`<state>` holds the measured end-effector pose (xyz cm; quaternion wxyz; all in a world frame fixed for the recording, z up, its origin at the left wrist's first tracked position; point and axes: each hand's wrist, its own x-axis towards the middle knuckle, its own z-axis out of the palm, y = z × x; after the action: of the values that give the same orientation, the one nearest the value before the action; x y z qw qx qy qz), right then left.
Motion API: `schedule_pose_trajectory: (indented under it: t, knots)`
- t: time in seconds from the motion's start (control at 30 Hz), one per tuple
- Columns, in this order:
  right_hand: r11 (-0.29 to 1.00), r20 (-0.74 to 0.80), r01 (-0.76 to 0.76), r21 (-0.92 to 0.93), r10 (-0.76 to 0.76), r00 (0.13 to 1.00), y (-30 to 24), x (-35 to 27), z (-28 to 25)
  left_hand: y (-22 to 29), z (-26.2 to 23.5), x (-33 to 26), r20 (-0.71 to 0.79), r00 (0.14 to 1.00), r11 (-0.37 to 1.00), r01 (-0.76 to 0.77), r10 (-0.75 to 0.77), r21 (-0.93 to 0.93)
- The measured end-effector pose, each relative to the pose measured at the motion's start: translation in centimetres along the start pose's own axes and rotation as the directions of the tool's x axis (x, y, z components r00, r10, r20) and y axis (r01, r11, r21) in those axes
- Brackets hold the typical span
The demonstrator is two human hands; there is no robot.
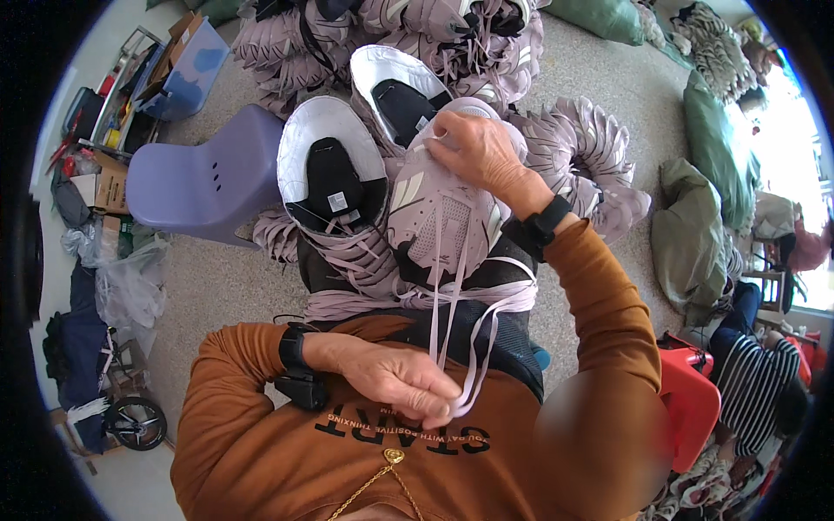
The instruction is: The person sits on the floor and laces a pair of pink sneakers. They thread the laces through the eyelets, pull them tight, and tie a knot. The person handles the shoes and laces by hand throughout the process.
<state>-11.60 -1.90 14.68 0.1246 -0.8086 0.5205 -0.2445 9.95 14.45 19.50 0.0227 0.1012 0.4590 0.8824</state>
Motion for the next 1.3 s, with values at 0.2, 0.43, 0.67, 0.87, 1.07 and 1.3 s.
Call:
schedule_pose_trajectory:
  t: [0.2, 0.43, 0.67, 0.87, 1.07, 1.3]
  knots:
    - [0.957, -0.425, 0.091, 0.277, 0.037, 0.905, -1.3, -4.1, -4.9, 4.9, 0.3, 0.6, -0.001, 0.945, 0.773, -0.267, 0.327, 0.576]
    - [0.606, 0.373, -0.426, 0.672, 0.220, 0.901, -3.2, -14.9, -5.1, 7.2, 1.1, 2.3, 0.095, 0.875, 0.649, -0.421, 0.475, 0.634]
    - [0.496, 0.231, -0.283, 0.821, 0.164, 0.959, -7.5, -14.7, -1.9, 6.5, 1.2, 2.8, 0.109, 0.863, 0.485, -0.377, 0.493, 0.789]
    - [0.812, 0.146, 0.026, 0.583, -0.136, 0.980, -7.1, -14.7, -1.2, 6.9, 0.1, 1.3, -0.064, 0.943, 0.405, -0.079, 0.327, 0.911]
    - [0.725, 0.200, -0.168, 0.668, 0.043, 0.979, -7.9, -16.8, -2.4, 6.9, -3.3, -3.6, -0.584, 0.717, 0.128, 0.584, 0.381, 0.801]
    - [0.578, 0.024, -0.139, 0.804, 0.203, 0.979, -7.9, -18.1, -2.2, 1.7, -7.8, -0.4, -0.383, 0.663, -0.079, 0.555, 0.644, 0.828]
